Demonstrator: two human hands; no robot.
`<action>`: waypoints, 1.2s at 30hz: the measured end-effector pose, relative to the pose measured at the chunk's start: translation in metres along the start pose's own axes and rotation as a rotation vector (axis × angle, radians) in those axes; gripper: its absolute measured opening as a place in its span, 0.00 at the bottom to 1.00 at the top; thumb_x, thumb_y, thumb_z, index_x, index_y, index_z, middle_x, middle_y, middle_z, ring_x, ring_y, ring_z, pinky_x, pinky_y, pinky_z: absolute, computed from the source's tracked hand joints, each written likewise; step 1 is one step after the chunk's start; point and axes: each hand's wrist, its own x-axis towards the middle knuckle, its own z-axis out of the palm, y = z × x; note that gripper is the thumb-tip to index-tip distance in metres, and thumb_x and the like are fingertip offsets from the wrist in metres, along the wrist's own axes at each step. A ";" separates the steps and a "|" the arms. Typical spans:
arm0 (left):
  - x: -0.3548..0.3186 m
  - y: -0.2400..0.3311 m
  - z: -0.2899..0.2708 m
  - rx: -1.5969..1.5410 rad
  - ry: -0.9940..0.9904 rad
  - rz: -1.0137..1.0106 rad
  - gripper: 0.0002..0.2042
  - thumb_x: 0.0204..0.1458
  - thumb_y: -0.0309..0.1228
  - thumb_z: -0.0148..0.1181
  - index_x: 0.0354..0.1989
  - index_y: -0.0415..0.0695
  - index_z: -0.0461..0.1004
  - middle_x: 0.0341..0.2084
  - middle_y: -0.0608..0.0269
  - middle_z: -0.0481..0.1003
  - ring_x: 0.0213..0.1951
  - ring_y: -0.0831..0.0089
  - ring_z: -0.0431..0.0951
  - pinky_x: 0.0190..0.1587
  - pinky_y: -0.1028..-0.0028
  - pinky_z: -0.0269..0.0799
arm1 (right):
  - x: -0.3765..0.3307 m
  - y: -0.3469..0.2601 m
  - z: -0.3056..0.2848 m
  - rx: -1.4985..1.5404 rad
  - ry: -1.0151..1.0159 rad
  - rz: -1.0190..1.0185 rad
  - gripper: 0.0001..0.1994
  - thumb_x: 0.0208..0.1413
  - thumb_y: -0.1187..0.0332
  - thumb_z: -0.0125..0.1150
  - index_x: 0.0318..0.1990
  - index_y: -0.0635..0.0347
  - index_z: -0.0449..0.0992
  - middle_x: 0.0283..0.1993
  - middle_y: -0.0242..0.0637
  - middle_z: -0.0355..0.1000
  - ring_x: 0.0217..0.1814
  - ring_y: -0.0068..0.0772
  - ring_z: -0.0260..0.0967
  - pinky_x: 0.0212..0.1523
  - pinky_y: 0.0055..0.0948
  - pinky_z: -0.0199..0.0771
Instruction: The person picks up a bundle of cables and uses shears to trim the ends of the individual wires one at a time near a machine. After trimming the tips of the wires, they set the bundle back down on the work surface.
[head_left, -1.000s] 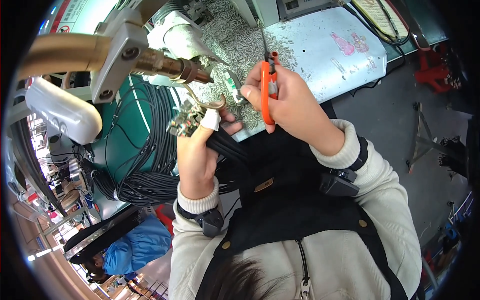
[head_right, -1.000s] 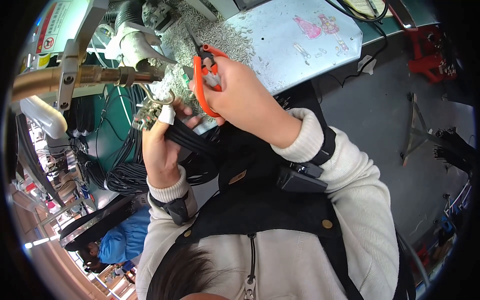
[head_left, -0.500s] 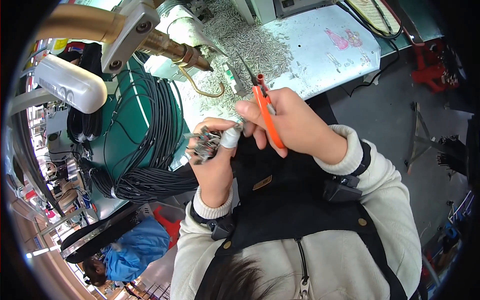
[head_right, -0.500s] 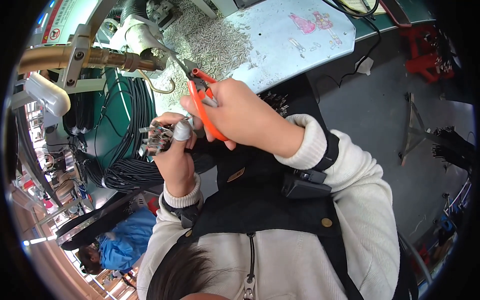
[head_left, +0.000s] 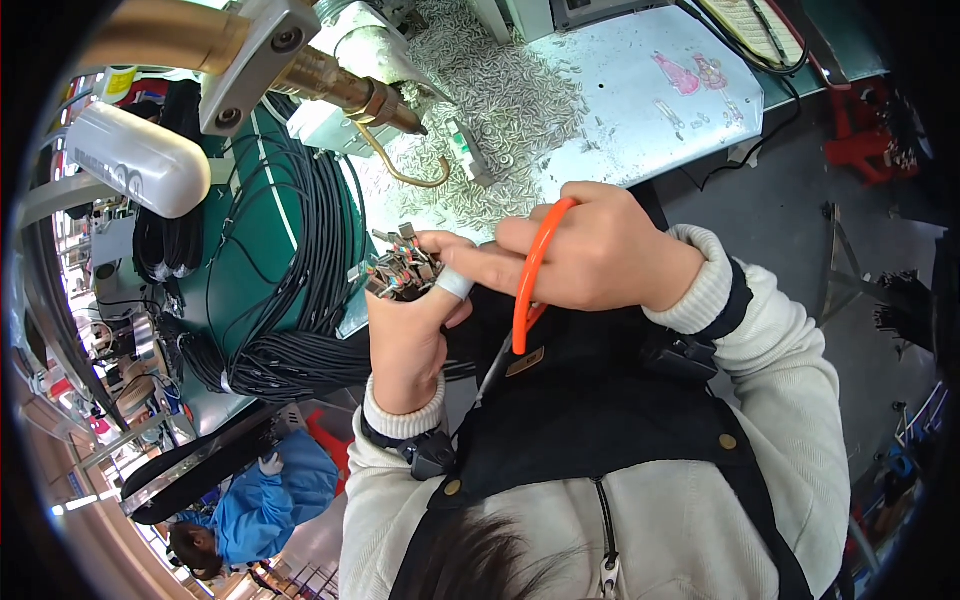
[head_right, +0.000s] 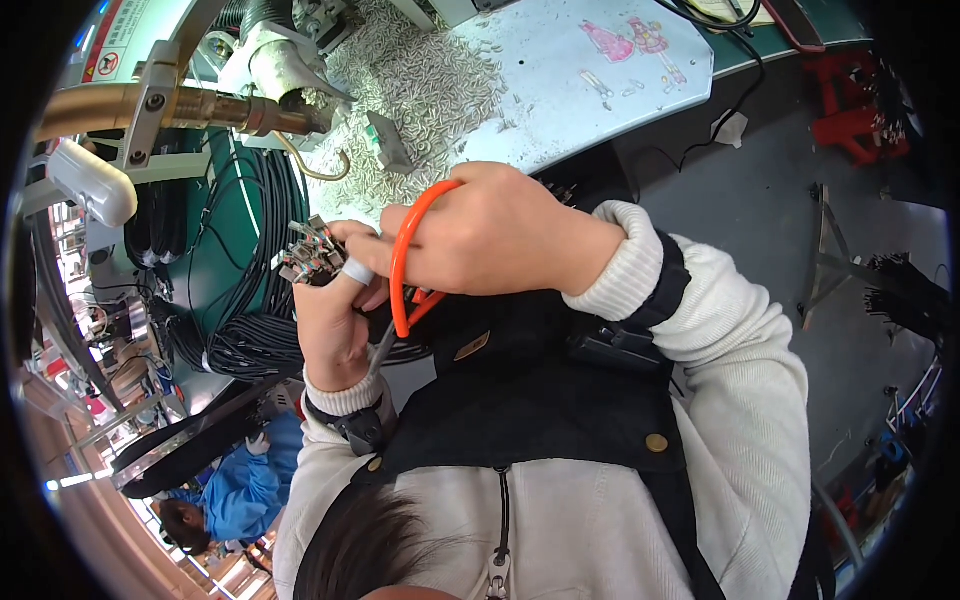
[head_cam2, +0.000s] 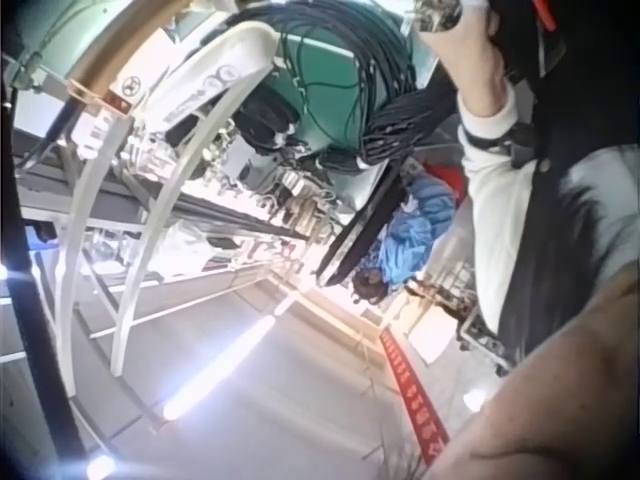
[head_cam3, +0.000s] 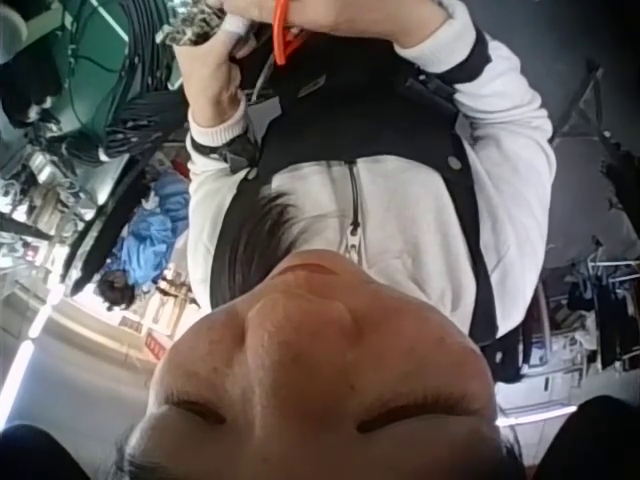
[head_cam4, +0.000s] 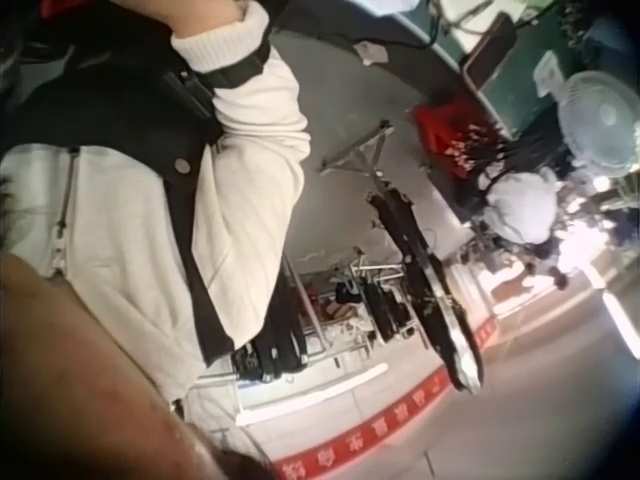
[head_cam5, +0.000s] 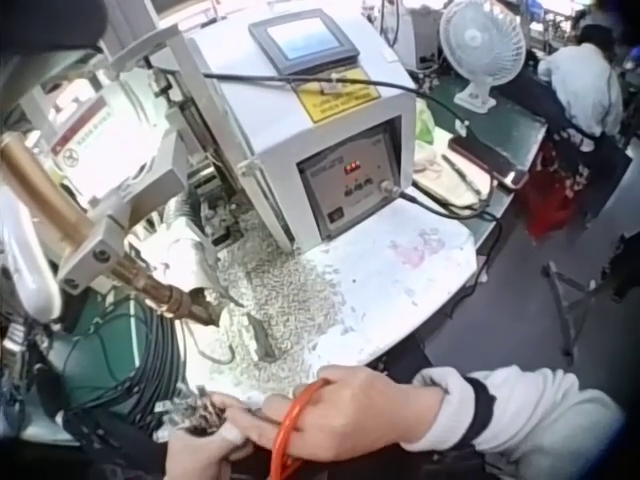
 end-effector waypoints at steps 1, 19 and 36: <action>0.000 0.001 0.000 0.000 -0.001 -0.001 0.07 0.43 0.18 0.56 0.32 0.37 0.69 0.20 0.68 0.66 0.15 0.86 0.58 0.15 0.84 0.49 | 0.000 0.000 -0.001 -0.021 -0.001 0.007 0.11 0.39 0.68 0.56 0.35 0.53 0.72 0.19 0.24 0.60 0.14 0.19 0.58 0.14 0.16 0.54; -0.004 -0.022 0.003 0.292 0.135 0.338 0.09 0.40 0.15 0.57 0.30 0.37 0.69 0.27 0.65 0.70 0.29 0.83 0.68 0.34 0.84 0.64 | -0.009 -0.019 0.017 0.193 -0.014 0.298 0.11 0.40 0.73 0.58 0.34 0.61 0.69 0.25 0.34 0.69 0.21 0.29 0.68 0.19 0.21 0.66; -0.001 -0.008 -0.003 -0.211 -0.083 0.074 0.06 0.45 0.19 0.54 0.33 0.35 0.69 0.22 0.64 0.68 0.17 0.83 0.61 0.19 0.82 0.55 | -0.008 -0.024 0.016 0.997 -0.007 0.917 0.11 0.45 0.66 0.59 0.30 0.63 0.67 0.19 0.35 0.66 0.15 0.28 0.66 0.17 0.24 0.64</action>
